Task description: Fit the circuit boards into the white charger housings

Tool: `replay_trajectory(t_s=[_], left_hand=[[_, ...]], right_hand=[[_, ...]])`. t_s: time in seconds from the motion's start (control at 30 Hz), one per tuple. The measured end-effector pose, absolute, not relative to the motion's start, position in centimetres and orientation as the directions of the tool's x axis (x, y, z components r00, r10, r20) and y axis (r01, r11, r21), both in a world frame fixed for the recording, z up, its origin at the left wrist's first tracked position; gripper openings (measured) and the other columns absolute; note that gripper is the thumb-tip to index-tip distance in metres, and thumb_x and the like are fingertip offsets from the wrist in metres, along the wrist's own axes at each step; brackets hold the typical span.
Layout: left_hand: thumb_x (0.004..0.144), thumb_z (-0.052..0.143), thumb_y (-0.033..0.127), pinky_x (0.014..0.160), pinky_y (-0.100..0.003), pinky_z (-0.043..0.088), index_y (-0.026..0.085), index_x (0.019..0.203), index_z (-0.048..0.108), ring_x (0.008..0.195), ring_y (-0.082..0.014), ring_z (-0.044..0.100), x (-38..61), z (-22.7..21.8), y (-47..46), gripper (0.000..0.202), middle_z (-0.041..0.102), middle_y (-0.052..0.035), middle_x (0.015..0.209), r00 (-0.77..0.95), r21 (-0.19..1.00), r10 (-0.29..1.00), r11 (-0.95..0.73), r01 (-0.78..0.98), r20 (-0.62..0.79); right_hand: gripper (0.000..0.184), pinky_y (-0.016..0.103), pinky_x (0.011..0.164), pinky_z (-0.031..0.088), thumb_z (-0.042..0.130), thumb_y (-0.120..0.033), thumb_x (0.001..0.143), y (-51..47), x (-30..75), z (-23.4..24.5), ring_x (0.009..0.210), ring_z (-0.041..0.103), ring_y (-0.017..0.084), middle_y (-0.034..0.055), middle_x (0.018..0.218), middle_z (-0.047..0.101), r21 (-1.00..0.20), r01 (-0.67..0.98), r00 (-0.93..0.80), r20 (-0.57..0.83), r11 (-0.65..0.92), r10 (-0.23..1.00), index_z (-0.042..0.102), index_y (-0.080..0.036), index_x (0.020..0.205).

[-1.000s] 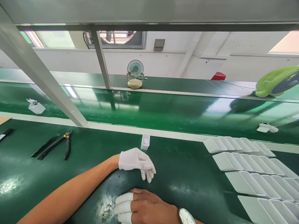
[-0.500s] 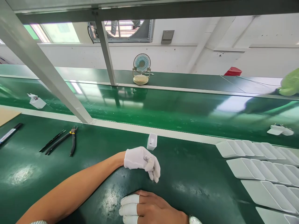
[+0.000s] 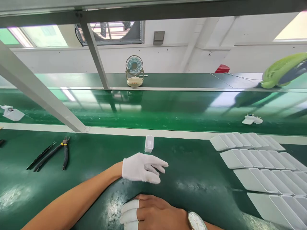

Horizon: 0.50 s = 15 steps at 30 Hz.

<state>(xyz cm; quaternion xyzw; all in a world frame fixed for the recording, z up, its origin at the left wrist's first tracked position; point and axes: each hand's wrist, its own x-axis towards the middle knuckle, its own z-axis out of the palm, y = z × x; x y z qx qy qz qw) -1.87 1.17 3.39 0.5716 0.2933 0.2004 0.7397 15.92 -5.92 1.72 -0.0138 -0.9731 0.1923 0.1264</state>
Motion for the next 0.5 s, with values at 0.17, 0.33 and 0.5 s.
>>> replay_trajectory(t_s=[0.17, 0.33, 0.5], left_hand=[[0.083, 0.068, 0.059, 0.118, -0.055, 0.033, 0.021, 0.137, 0.059, 0.141, -0.0384, 0.043, 0.0, 3.7, -0.8, 0.066, 0.058, -0.0143, 0.143, 0.833, 0.821, 0.542, -0.522, 0.231, 0.110], [0.095, 0.046, 0.061, 0.110, -0.059, 0.039, 0.019, 0.146, 0.048, 0.150, -0.0418, 0.024, 0.4, 4.4, -1.1, 0.066, 0.047, -0.0146, 0.153, 0.918, 0.616, 0.395, -0.730, 0.296, 0.028], [0.096, 0.038, 0.065, 0.111, -0.059, 0.037, 0.018, 0.148, 0.045, 0.150, -0.0414, 0.023, 0.2, 4.3, -1.0, 0.070, 0.042, -0.0149, 0.156, 0.924, 0.568, 0.382, -0.766, 0.303, 0.023]], right_hand=[[0.015, 0.028, 0.081, 0.050, 0.063, -0.030, 0.093, -6.3, 15.6, 1.6, 0.082, 0.066, 0.015, -0.0018, 0.084, 0.074, -0.292, -0.016, -0.977, 0.210, 0.956, 0.048, 0.070, -0.023, 0.082], [0.013, 0.033, 0.056, 0.045, 0.077, -0.030, 0.078, -6.9, 14.9, 1.4, 0.068, 0.060, 0.016, -0.0031, 0.080, 0.071, -0.260, 0.012, -0.990, 0.133, 0.965, 0.048, 0.069, -0.021, 0.072], [0.021, 0.034, 0.054, 0.040, 0.076, -0.029, 0.078, -6.9, 14.5, 1.3, 0.066, 0.056, 0.015, -0.0014, 0.079, 0.070, -0.272, -0.026, -0.989, 0.145, 0.962, 0.014, 0.064, -0.021, 0.063]])
